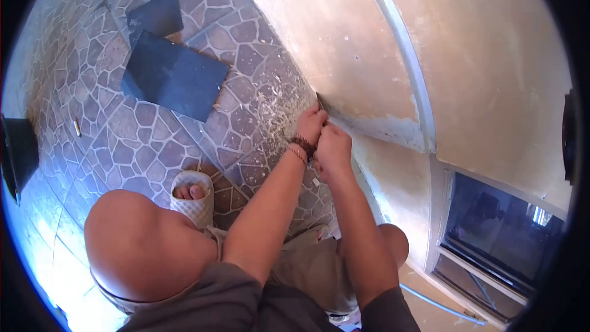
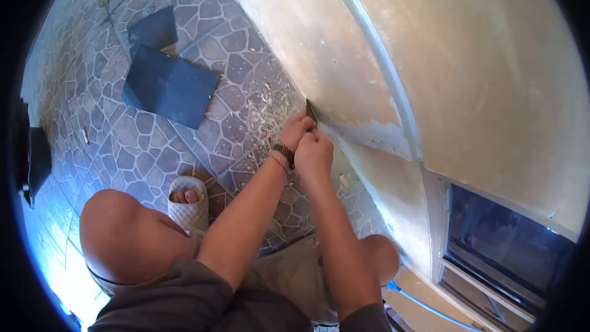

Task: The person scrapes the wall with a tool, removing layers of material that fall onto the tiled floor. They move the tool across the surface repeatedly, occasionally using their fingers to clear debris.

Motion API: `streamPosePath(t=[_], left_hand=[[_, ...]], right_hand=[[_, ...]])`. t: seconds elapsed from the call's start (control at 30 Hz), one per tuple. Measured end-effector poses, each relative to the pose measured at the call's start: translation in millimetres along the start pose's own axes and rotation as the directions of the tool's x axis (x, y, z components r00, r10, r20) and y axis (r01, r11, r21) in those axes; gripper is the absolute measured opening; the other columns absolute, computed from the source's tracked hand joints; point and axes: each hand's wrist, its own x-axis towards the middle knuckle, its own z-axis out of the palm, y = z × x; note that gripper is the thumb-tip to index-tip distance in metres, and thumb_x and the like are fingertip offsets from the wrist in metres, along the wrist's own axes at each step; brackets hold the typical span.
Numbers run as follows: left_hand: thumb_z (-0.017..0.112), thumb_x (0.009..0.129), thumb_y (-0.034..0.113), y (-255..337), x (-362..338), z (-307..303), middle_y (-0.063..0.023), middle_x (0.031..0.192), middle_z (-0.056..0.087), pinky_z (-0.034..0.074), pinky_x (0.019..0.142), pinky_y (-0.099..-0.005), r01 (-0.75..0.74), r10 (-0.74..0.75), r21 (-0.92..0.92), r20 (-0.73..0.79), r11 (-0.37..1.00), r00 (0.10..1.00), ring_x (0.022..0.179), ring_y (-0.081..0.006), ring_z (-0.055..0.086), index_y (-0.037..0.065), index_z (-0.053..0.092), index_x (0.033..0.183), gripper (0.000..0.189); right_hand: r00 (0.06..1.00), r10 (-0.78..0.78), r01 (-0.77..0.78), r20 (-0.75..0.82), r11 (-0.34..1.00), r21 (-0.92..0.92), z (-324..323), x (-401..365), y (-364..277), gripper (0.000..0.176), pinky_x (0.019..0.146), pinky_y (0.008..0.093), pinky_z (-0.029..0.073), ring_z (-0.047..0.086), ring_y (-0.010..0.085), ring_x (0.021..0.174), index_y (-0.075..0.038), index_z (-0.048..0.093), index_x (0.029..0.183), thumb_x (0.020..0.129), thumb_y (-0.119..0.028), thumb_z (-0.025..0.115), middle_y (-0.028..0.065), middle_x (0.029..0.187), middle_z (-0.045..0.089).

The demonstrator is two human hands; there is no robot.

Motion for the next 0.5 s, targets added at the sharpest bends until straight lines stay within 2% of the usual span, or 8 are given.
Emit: streamPosePath(t=[0.07,0.1,0.2,0.27,0.3,0.4,0.47,0.5], left_hand=[[0.054,0.081,0.005,-4.5,-13.5,8.1,0.0043,0.077,0.055,0.039,0.057,-0.0201,0.009,-0.012,-0.101,-0.027,0.995,1.000,0.064,-0.0058,0.046,0.007,0.056,0.125,0.044],[0.056,0.080,0.005,-8.1,-20.3,11.9,0.0019,0.084,0.058,0.042,0.062,-0.0210,0.068,-0.070,-0.021,-0.068,0.997,0.995,0.070,-0.0066,0.049,0.004,0.053,0.129,0.049],[0.058,0.081,0.007,-9.0,-48.3,34.3,-0.0078,0.109,0.062,0.047,0.080,-0.0251,-0.038,0.039,-0.092,0.006,0.995,0.999,0.093,-0.0132,0.058,0.001,0.046,0.135,0.056],[0.060,0.080,0.008,-35.1,-52.5,41.7,-0.0154,0.126,0.053,0.042,0.093,-0.0283,-0.236,0.237,0.161,0.008,0.958,0.971,0.113,-0.0198,0.052,-0.002,0.041,0.136,0.060],[0.060,0.080,0.009,-45.7,-56.0,45.3,-0.0192,0.135,0.049,0.040,0.099,-0.0299,-0.326,0.331,0.280,0.032,0.903,0.943,0.122,-0.0230,0.049,-0.003,0.038,0.137,0.063],[0.063,0.078,0.011,-22.6,-87.2,70.5,-0.0248,0.141,0.037,0.034,0.104,-0.0318,-0.336,0.335,0.367,0.068,0.867,0.940,0.132,-0.0291,0.038,-0.006,0.037,0.137,0.066],[0.064,0.076,0.009,-16.8,-95.1,86.4,-0.0269,0.139,0.039,0.036,0.103,-0.0341,-0.477,0.472,0.380,0.114,0.793,0.874,0.130,-0.0335,0.039,-0.006,0.039,0.136,0.067],[0.064,0.076,0.009,-8.8,-100.8,93.8,-0.0269,0.139,0.039,0.036,0.103,-0.0345,-0.532,0.520,0.370,0.142,0.762,0.842,0.130,-0.0336,0.039,-0.006,0.040,0.135,0.066]], right_hand=[[1.000,-0.001,0.000,0.024,0.999,0.049,-6.1,-12.0,7.5,0.035,0.033,0.0240,0.025,0.037,0.0079,0.039,-0.005,0.054,0.123,0.091,-0.016,0.045,0.0000,0.059,0.044],[0.998,0.029,-0.033,0.055,0.997,0.065,-15.4,-21.3,8.7,0.037,0.033,0.0238,0.026,0.038,0.0082,0.041,-0.005,0.050,0.126,0.091,-0.016,0.046,0.0008,0.062,0.045],[0.987,0.099,-0.111,0.128,0.989,0.094,-51.4,-46.8,3.2,0.042,0.034,0.0236,0.029,0.042,0.0087,0.044,-0.005,0.042,0.132,0.091,-0.015,0.047,0.0023,0.069,0.049],[0.982,0.127,-0.144,0.138,0.982,0.119,-74.0,-59.7,6.2,0.045,0.035,0.0240,0.031,0.043,0.0089,0.044,-0.006,0.039,0.134,0.091,-0.014,0.047,0.0021,0.070,0.050],[0.991,0.086,-0.092,0.099,0.994,0.058,-80.6,-62.2,14.5,0.045,0.035,0.0233,0.031,0.042,0.0084,0.044,-0.005,0.039,0.134,0.091,-0.014,0.047,0.0019,0.070,0.050],[1.000,-0.006,0.007,0.007,0.995,-0.101,-104.7,-65.8,22.2,0.044,0.036,0.0215,0.031,0.042,0.0069,0.045,-0.005,0.039,0.133,0.090,-0.014,0.048,0.0014,0.068,0.049],[1.000,0.003,-0.004,-0.008,0.986,-0.166,-117.5,-82.2,5.5,0.044,0.036,0.0208,0.031,0.042,0.0060,0.045,-0.004,0.039,0.132,0.090,-0.014,0.048,0.0015,0.068,0.050],[0.996,-0.091,0.091,0.007,0.977,-0.192,-124.1,-89.5,8.6,0.039,0.035,0.0208,0.030,0.042,0.0051,0.045,-0.004,0.040,0.130,0.093,-0.014,0.045,0.0007,0.065,0.050]])
